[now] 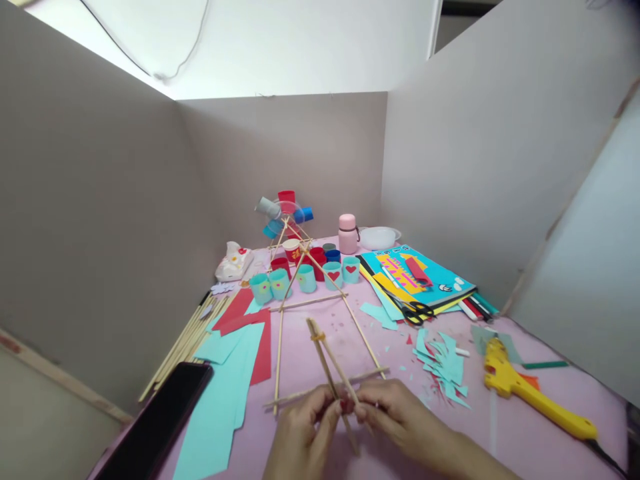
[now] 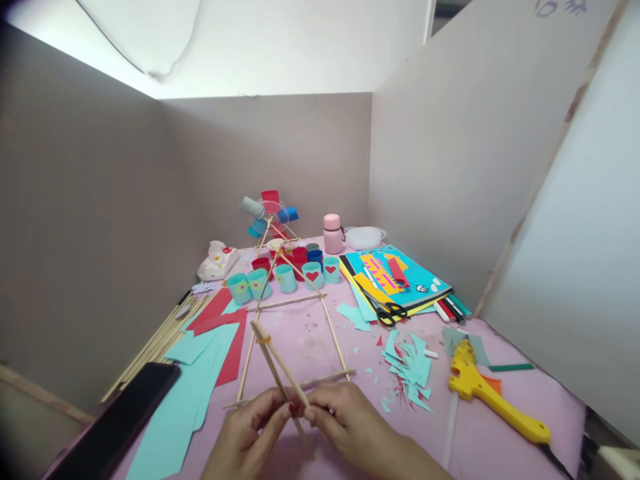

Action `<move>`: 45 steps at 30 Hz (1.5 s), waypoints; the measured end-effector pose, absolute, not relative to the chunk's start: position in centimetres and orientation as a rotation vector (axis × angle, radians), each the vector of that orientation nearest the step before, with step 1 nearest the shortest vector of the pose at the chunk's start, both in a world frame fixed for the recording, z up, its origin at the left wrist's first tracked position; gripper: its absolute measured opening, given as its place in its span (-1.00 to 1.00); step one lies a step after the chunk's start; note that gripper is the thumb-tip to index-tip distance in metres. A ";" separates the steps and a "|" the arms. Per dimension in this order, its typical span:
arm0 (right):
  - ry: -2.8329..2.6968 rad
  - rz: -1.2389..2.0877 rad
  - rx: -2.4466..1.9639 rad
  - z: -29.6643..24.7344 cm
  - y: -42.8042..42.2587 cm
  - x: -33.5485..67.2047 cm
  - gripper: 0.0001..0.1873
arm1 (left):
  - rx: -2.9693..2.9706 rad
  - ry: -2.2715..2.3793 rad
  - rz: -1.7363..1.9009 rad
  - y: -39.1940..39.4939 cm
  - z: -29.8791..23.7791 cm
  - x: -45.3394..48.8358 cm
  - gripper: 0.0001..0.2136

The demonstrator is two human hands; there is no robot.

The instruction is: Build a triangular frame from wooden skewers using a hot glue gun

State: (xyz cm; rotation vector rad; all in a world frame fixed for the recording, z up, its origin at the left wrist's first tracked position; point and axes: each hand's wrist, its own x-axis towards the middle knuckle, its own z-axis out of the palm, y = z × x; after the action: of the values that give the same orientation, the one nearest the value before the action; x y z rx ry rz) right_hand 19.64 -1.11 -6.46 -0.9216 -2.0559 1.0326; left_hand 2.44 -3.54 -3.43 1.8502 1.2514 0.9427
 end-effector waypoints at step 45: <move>-2.281 0.952 -1.076 -8.7 -2.0 22.9 -0.71 | 2.141 1.616 0.971 -6.1 -8.4 -3.2 -0.79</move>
State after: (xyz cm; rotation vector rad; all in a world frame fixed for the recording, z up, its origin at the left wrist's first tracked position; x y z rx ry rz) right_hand 22.93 -1.97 -8.67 -1.0757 -2.2815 0.9521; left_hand -3.20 -6.11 -8.39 2.1408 1.6157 0.9708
